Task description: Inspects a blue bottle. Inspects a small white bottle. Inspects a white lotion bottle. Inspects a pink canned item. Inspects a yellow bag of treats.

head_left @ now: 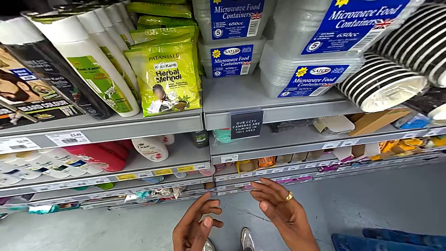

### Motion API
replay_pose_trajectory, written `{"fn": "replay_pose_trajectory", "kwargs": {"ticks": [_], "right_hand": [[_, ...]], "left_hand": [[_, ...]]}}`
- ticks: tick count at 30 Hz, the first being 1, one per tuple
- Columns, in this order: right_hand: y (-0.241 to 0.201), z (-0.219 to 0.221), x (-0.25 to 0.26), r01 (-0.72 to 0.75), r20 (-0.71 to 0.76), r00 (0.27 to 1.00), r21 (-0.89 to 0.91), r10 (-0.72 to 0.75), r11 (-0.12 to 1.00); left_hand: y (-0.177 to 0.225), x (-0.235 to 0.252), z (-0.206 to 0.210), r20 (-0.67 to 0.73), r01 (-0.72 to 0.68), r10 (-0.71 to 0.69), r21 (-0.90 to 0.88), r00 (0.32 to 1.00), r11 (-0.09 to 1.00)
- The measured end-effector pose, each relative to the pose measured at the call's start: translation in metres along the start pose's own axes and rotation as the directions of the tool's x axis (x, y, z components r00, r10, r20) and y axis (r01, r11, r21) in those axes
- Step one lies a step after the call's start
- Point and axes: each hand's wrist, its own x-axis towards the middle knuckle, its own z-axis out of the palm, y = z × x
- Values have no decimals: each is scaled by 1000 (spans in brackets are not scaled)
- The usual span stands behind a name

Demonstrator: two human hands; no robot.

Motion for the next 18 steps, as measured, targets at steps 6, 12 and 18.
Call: {"fn": "replay_pose_trajectory", "kwargs": {"ticks": [6, 12, 18], "right_hand": [[6, -8, -9, -29, -57, 998, 31, 31, 999], [9, -12, -11, -22, -70, 997, 24, 23, 999], [9, -9, -13, 3, -50, 999, 41, -1, 999]], "left_hand": [[-12, 10, 15, 33, 42, -41, -24, 999, 999], [-22, 5, 20, 48, 78, -76, -38, 996, 996], [-20, -1, 20, 38, 82, -80, -47, 996, 996]]}}
